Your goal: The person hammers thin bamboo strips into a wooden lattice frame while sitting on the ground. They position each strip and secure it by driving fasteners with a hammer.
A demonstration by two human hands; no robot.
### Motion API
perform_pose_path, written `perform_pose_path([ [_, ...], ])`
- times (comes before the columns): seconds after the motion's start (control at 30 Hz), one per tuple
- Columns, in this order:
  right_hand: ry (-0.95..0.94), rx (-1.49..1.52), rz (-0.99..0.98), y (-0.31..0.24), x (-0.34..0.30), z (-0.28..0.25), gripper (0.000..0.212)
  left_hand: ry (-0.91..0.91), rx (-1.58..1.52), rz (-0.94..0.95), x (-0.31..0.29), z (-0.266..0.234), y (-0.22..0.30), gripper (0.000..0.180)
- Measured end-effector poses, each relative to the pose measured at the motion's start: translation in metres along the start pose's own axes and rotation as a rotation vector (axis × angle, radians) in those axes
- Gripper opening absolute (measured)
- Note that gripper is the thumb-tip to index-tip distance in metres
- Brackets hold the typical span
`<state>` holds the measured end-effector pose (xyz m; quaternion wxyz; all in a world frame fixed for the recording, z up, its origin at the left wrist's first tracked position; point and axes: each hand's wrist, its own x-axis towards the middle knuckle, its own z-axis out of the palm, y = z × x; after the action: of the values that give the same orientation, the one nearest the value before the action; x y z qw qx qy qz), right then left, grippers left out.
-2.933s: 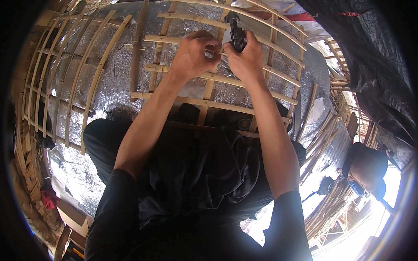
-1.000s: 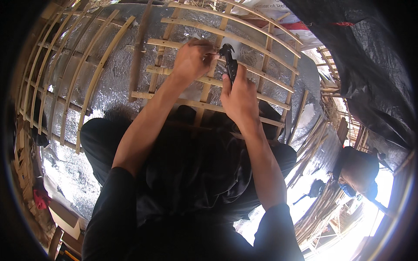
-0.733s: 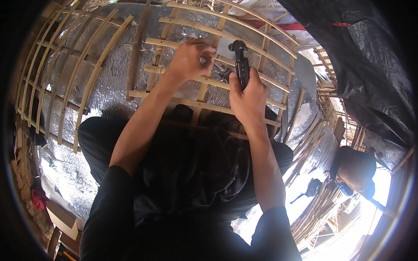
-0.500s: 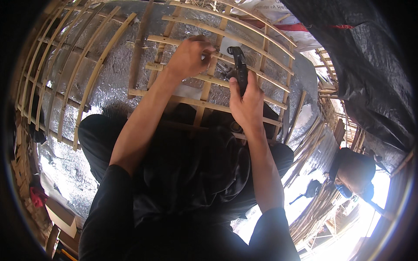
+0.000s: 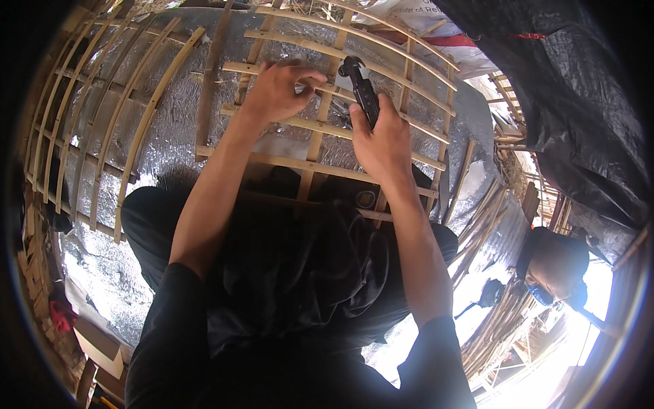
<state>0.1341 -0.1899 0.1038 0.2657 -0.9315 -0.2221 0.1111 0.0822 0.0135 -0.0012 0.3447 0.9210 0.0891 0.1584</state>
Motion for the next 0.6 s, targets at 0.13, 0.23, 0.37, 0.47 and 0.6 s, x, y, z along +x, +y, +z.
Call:
perform_pose_path([
  [0.13, 0.046, 0.033, 0.081, 0.018, 0.01, 0.01, 0.033, 0.016, 0.037, 0.008, 0.0, 0.002, 0.002, 0.025],
  [0.23, 0.119, 0.046, 0.054, 0.035, 0.02, 0.024, 0.033, -0.057, 0.063, 0.006, -0.001, 0.0, 0.002, 0.029],
  [0.37, 0.143, 0.084, 0.059, 0.04, 0.025, 0.029, 0.032, -0.031, 0.082, -0.002, 0.0, 0.004, 0.003, 0.032],
  [0.47, 0.115, 0.108, 0.055, 0.037, 0.022, 0.03, 0.031, -0.023, 0.089, 0.006, 0.0, 0.005, 0.001, 0.031],
  [0.6, 0.173, 0.125, -0.011, 0.036, 0.018, 0.035, 0.032, -0.027, 0.107, 0.02, 0.0, 0.007, 0.0, 0.033],
])
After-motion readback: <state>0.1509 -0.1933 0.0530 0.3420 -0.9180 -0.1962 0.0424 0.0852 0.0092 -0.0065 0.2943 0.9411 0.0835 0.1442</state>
